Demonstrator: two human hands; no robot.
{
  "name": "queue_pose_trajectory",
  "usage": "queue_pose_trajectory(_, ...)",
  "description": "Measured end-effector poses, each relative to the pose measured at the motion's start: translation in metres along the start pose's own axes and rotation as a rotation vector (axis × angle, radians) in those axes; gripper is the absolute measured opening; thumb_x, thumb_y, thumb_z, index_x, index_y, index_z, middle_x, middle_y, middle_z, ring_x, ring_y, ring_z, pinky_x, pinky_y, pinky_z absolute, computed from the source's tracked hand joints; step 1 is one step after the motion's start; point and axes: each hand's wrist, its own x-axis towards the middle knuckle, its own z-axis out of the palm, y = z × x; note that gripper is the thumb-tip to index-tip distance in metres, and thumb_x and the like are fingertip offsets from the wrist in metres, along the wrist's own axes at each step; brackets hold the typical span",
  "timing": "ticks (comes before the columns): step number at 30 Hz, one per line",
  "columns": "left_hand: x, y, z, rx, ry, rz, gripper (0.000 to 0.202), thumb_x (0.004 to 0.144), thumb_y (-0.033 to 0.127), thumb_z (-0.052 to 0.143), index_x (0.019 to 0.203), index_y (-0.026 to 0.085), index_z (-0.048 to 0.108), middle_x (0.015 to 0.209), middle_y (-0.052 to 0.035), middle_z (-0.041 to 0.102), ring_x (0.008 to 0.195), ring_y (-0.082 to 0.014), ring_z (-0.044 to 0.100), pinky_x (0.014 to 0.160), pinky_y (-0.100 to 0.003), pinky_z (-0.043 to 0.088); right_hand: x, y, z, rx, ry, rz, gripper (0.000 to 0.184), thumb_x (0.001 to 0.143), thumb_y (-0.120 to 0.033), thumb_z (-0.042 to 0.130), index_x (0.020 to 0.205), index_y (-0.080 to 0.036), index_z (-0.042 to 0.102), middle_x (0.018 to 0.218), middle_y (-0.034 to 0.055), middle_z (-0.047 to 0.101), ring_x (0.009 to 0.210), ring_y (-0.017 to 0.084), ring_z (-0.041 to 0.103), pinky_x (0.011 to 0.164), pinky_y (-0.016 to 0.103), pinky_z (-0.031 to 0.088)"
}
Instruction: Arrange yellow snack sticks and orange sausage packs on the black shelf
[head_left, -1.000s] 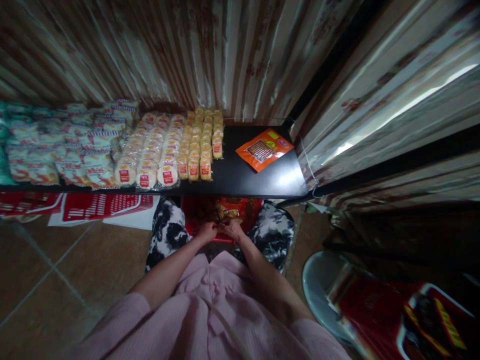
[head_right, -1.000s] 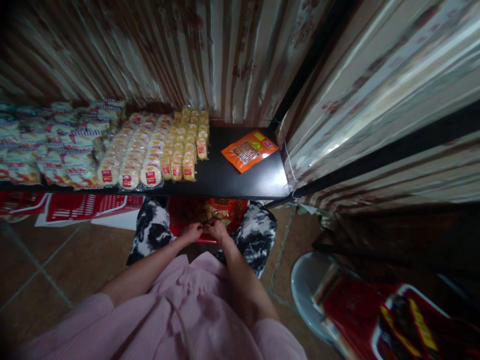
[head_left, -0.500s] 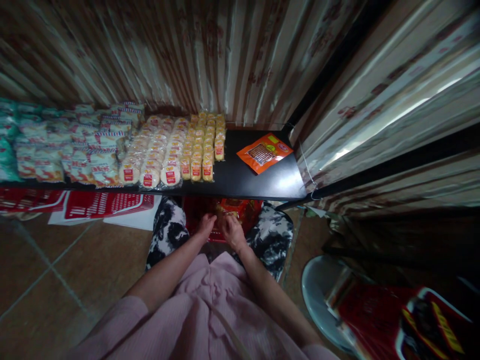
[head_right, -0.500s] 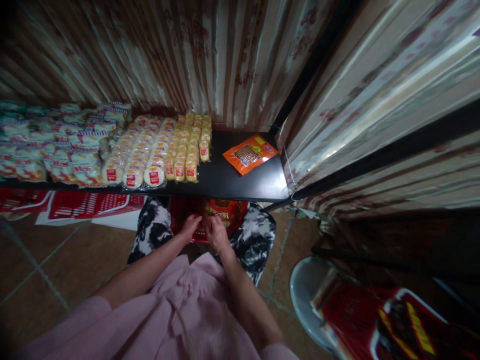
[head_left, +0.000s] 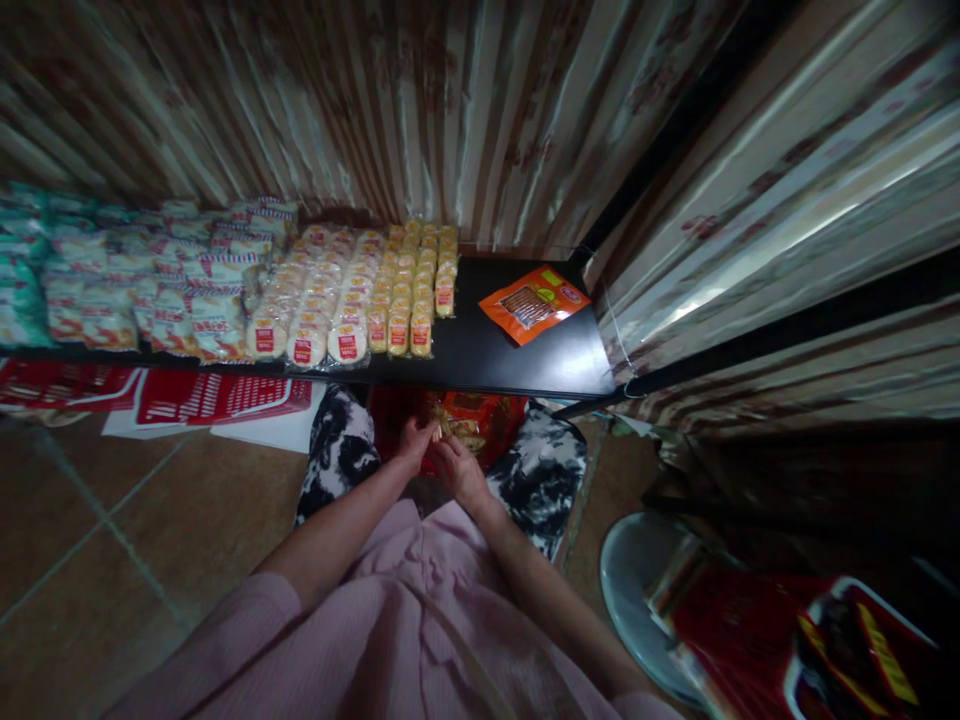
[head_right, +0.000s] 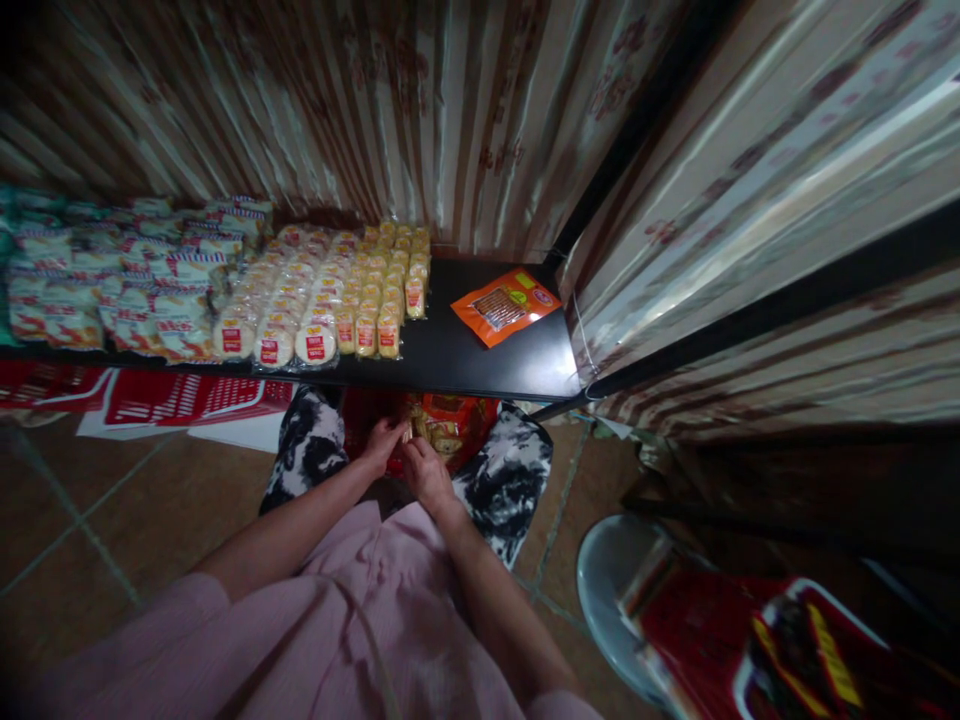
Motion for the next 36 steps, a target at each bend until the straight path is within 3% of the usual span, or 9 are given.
queue_pose_trajectory(4,0.001,0.004,-0.003,-0.096,-0.005,-0.023,0.009,0.06,0.019,0.063,0.069,0.017,0.06,0.063,0.0004,0.061,0.066,-0.0146,0.058,0.064,-0.024,0.043,0.0,-0.001,0.002,0.099,0.129,0.054,0.027,0.085,-0.014,0.039,0.101,-0.021,0.059,0.1,0.0084,0.057,0.095,0.017,0.056,0.083,0.029,0.048)
queue_pose_trajectory(8,0.004,0.005,-0.003,-0.224,-0.032,-0.072,0.004,0.06,0.018,0.055,0.058,0.017,0.053,0.054,0.0044,0.054,0.054,-0.01,0.054,0.059,-0.022,0.043,0.003,0.012,0.003,0.21,0.319,0.353,0.026,0.082,-0.026,0.043,0.099,-0.017,0.06,0.097,0.0096,0.061,0.092,0.02,0.058,0.085,0.035,0.047)
queue_pose_trajectory(11,0.004,0.005,0.0,-0.303,-0.065,-0.14,0.004,0.059,0.019,0.053,0.056,0.017,0.051,0.051,0.0038,0.053,0.052,-0.0114,0.055,0.058,-0.024,0.045,0.004,0.023,0.003,0.441,0.223,0.592,0.028,0.078,-0.038,0.048,0.091,-0.017,0.062,0.079,0.0048,0.065,0.076,0.019,0.06,0.074,0.033,0.049)
queue_pose_trajectory(15,0.001,0.003,0.003,-0.39,-0.1,-0.208,0.005,0.058,0.015,0.05,0.061,0.016,0.053,0.053,0.0009,0.056,0.054,-0.0141,0.058,0.059,-0.027,0.048,0.007,0.022,0.004,0.76,0.141,0.734,0.034,0.07,-0.045,0.057,0.09,-0.018,0.062,0.066,0.0002,0.063,0.062,0.016,0.06,0.061,0.028,0.049)
queue_pose_trajectory(21,-0.001,0.0,0.0,-0.473,-0.116,-0.221,0.016,0.059,0.012,0.05,0.073,0.015,0.057,0.063,-0.0018,0.06,0.063,-0.0156,0.061,0.065,-0.028,0.05,0.009,0.014,0.004,0.953,0.131,0.806,0.036,0.065,-0.046,0.063,0.089,-0.019,0.061,0.073,0.002,0.066,0.056,0.014,0.06,0.053,0.027,0.05)
queue_pose_trajectory(27,-0.001,0.001,0.001,-0.543,-0.091,-0.206,0.029,0.06,0.007,0.044,0.083,0.019,0.057,0.072,0.0013,0.059,0.066,-0.0097,0.059,0.071,-0.023,0.048,0.006,0.013,0.004,1.044,0.075,0.854,0.04,0.067,-0.043,0.066,0.1,-0.021,0.057,0.076,0.0017,0.066,0.063,0.017,0.065,0.064,0.033,0.055)
queue_pose_trajectory(36,-0.001,0.004,-0.007,-0.547,-0.16,-0.255,0.045,0.056,0.002,0.044,0.095,0.019,0.06,0.079,-0.0019,0.063,0.07,-0.0121,0.06,0.071,-0.025,0.048,0.006,0.017,0.008,0.894,0.149,0.747,0.046,0.063,-0.041,0.068,0.102,-0.019,0.057,0.083,0.0019,0.064,0.073,0.016,0.061,0.068,0.029,0.051)
